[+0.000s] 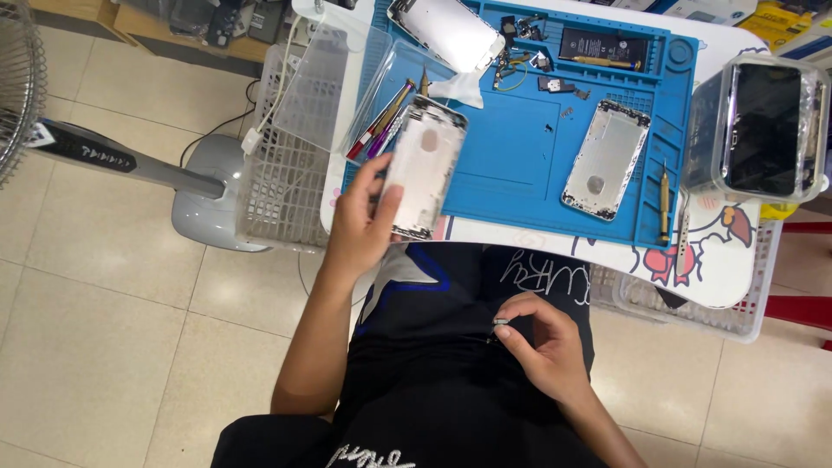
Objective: The recorder is repairing a mobile phone by removing components from the chassis using a screwdriver and tweezers.
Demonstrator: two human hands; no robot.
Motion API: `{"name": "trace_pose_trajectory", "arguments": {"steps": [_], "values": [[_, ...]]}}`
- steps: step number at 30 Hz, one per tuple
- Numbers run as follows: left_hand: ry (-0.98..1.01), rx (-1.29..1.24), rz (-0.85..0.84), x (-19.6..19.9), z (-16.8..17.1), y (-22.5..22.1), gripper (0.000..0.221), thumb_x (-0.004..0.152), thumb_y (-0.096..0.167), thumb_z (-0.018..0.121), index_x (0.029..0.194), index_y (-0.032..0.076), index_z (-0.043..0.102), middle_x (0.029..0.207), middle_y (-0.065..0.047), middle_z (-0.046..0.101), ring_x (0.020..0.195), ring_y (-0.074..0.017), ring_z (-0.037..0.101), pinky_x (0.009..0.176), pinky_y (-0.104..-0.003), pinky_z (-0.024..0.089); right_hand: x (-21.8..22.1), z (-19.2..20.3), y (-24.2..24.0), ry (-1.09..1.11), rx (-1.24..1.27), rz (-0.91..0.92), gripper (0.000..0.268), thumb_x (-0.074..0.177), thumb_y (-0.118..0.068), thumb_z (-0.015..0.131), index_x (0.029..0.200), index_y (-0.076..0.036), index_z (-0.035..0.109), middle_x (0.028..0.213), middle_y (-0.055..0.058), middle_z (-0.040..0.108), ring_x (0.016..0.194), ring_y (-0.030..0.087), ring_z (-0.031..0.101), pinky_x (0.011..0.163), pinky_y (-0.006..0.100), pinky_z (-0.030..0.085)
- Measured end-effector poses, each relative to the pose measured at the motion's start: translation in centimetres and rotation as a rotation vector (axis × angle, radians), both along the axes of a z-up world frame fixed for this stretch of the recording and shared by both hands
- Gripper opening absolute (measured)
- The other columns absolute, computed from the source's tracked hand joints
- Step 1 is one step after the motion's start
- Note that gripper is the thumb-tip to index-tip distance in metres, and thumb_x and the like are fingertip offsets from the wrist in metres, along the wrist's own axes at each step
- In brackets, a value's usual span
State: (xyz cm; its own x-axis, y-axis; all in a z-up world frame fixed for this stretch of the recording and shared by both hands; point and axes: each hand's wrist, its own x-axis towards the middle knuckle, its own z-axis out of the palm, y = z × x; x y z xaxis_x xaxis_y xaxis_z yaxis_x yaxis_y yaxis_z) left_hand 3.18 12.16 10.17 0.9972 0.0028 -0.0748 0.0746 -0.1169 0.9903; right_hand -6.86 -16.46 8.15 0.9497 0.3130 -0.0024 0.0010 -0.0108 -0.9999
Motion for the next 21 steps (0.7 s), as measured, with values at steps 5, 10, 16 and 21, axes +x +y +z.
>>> {"name": "trace_pose_trajectory", "arguments": {"steps": [5, 10, 16, 21], "values": [[-0.306, 0.263, 0.172, 1.0, -1.7, 0.9, 0.038, 0.111, 0.019, 0.055, 0.143, -0.001, 0.051, 0.102, -0.017, 0.078, 0.082, -0.0165, 0.076, 0.068, -0.029, 0.058, 2.3, -0.4, 0.4, 0.057, -0.042, 0.006, 0.013, 0.088, -0.001, 0.074, 0.099, -0.005, 0.07, 0.094, 0.005, 0.071, 0.088, 0.012, 0.066, 0.081, 0.027, 0.052], [-0.114, 0.427, 0.271, 2.0, -0.9, 0.2, 0.037, 0.104, 0.019, 0.053, 0.135, -0.001, 0.052, 0.074, -0.014, 0.074, 0.06, -0.0201, 0.073, 0.055, -0.035, 0.052, 4.8, -1.0, 1.1, 0.015, -0.049, 0.051, 0.01, 0.09, -0.005, 0.075, 0.099, -0.006, 0.071, 0.092, 0.003, 0.073, 0.086, 0.012, 0.068, 0.081, 0.027, 0.054], [0.089, 0.774, 0.328, 2.7, 0.0, 0.7, 0.041, 0.097, 0.03, 0.065, 0.128, 0.004, 0.057, 0.054, -0.011, 0.063, 0.046, -0.0257, 0.065, 0.051, -0.04, 0.047, 6.3, -1.0, 2.0, -0.04, -0.066, 0.12, 0.011, 0.09, -0.005, 0.076, 0.099, -0.006, 0.07, 0.096, 0.005, 0.073, 0.095, 0.015, 0.065, 0.089, 0.03, 0.05], [0.039, 0.808, 0.325, 2.2, 1.1, 1.0, 0.051, 0.096, 0.04, 0.068, 0.131, 0.004, 0.058, 0.057, -0.006, 0.064, 0.05, -0.0228, 0.066, 0.051, -0.038, 0.049, 6.7, -1.9, 2.0, 0.027, -0.055, 0.122, 0.011, 0.089, -0.004, 0.075, 0.098, -0.005, 0.07, 0.096, 0.005, 0.072, 0.094, 0.015, 0.066, 0.088, 0.03, 0.051]]}}
